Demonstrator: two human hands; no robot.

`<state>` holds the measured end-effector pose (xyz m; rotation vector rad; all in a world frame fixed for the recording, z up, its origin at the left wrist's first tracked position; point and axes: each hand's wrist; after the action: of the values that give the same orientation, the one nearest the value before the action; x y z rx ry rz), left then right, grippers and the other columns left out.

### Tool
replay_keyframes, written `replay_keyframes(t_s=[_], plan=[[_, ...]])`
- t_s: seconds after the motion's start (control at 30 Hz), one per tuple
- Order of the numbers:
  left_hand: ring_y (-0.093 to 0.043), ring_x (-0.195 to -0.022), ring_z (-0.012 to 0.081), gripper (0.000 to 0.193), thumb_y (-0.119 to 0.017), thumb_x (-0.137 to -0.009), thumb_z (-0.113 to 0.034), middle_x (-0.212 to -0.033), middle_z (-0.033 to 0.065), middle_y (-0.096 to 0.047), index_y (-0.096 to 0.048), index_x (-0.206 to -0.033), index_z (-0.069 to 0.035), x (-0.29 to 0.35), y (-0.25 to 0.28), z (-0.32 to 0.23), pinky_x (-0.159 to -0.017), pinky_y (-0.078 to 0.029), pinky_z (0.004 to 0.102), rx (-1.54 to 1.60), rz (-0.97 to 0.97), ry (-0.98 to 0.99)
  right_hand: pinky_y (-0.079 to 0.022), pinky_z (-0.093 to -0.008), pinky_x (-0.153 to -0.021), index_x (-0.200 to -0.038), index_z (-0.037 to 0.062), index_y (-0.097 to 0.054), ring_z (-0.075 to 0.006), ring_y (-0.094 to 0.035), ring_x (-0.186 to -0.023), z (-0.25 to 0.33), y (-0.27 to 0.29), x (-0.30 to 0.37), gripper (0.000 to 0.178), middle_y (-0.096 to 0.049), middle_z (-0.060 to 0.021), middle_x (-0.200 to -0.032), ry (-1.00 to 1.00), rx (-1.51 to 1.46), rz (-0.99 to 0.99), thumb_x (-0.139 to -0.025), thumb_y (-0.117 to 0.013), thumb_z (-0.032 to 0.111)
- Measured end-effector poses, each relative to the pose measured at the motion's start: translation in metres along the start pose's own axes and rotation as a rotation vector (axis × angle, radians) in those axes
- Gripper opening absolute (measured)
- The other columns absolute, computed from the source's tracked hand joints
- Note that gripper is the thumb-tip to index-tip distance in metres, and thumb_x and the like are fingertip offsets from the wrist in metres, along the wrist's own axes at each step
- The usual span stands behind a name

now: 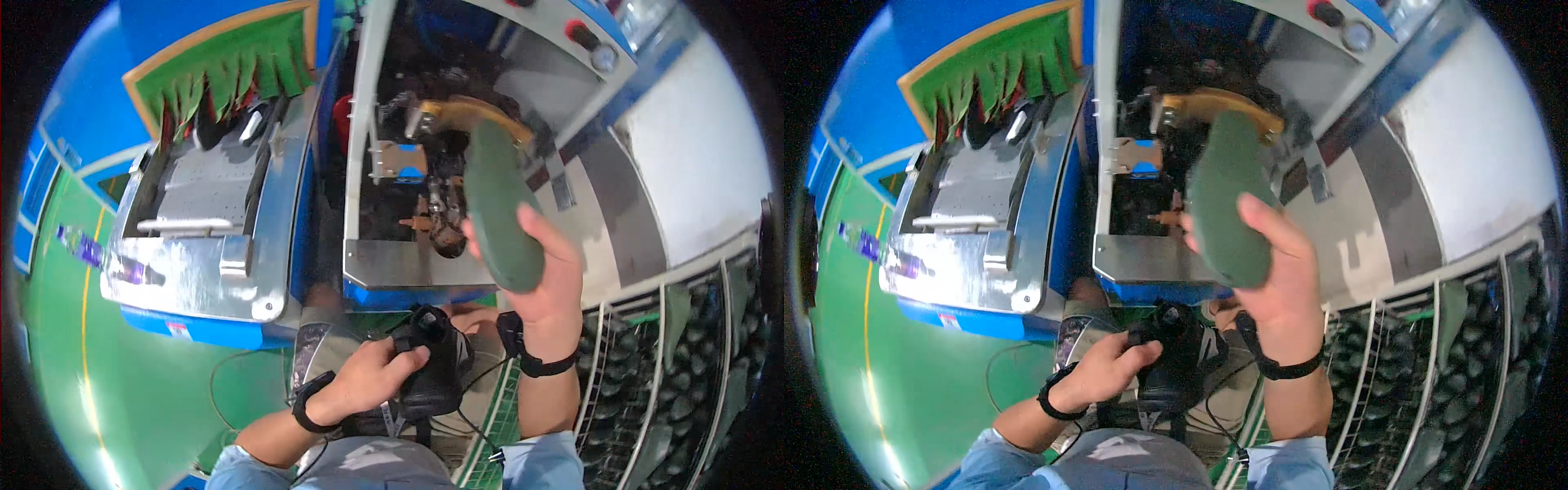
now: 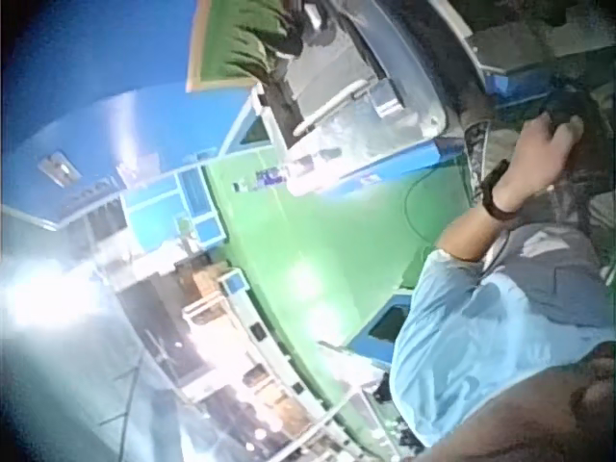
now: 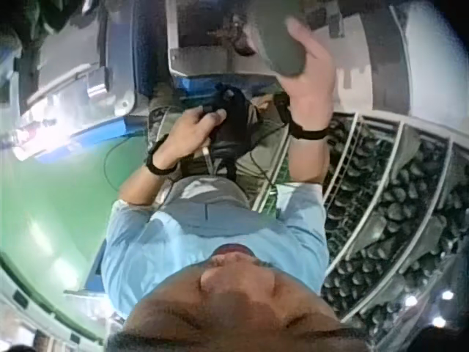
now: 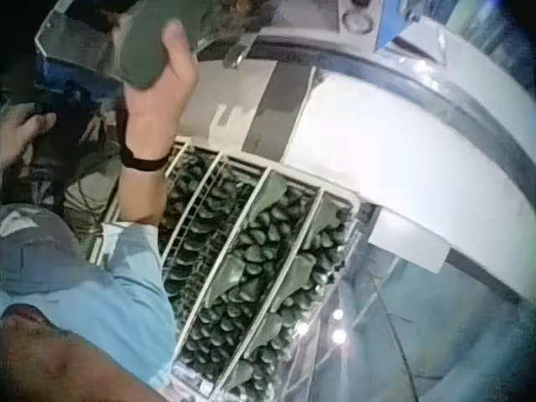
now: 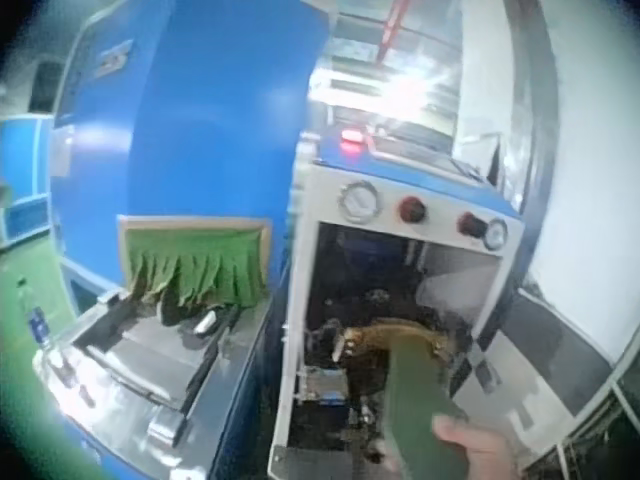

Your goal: The person is placing shoes into a heat-setting machine, removing them, and then inserting shoe lasts into the shoes.

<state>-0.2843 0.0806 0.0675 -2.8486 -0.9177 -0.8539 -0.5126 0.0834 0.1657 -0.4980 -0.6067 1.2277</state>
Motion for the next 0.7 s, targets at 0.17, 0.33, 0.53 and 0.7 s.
replay_keyframes(t_s=[0.17, 0.33, 0.53, 0.7], plan=[[-0.06, -0.098, 0.017, 0.043, -0.058, -0.094, -0.031, -0.107, 0.0073, -0.067, -0.061, -0.118, 0.005, -0.003, -0.009, 0.047, -0.086, -0.048, 0.0322, 0.401, -0.053, -0.061, -0.045, -0.0417, -0.105, -0.149, -0.0051, -0.036, -0.0326, -0.054, -0.127, -0.028, 0.045, 0.041, 0.078, -0.05, -0.0226, -0.144, 0.324, 0.317, -0.008, -0.084, -0.074, 0.018], [-0.064, -0.104, 0.0235, 0.049, -0.058, -0.092, -0.032, -0.113, 0.0105, -0.066, -0.056, -0.129, 0.0, -0.024, -0.025, 0.121, -0.091, -0.052, 0.0376, 0.826, -0.22, -0.105, -0.033, -0.0318, -0.114, -0.153, -0.0026, -0.034, -0.0174, -0.044, -0.136, -0.044, 0.162, 0.178, 0.086, -0.045, -0.0142, -0.152, 0.196, 0.771, -0.32, -0.081, -0.08, 0.007], [-0.065, -0.102, 0.0259, 0.048, -0.057, -0.097, -0.039, -0.116, 0.0124, -0.066, -0.059, -0.126, -0.001, -0.047, 0.008, 0.141, -0.089, -0.053, 0.0391, 0.716, -0.143, -0.006, -0.041, -0.0364, -0.109, -0.15, -0.0004, -0.039, -0.028, -0.051, -0.133, -0.115, 0.288, 0.304, 0.075, -0.052, -0.022, -0.145, 0.07, 1.073, -1.015, -0.086, -0.074, 0.018], [-0.064, -0.102, 0.0229, 0.047, -0.068, -0.093, -0.031, -0.115, 0.0092, -0.067, -0.06, -0.127, 0.001, -0.032, 0.008, 0.092, -0.09, -0.051, 0.0368, 0.435, -0.031, -0.103, -0.045, -0.0479, -0.103, -0.153, 0.0024, -0.031, -0.0485, -0.053, -0.123, -0.112, 0.374, 0.277, 0.07, -0.053, -0.0339, -0.135, -0.012, 1.312, -1.842, -0.09, -0.06, 0.015]])
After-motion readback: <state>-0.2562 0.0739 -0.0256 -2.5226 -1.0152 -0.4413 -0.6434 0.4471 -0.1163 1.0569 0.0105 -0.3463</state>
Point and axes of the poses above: each hand's wrist, its own x-axis away from the middle knuckle, its own y-axis out of the back of the hand, z = x × y
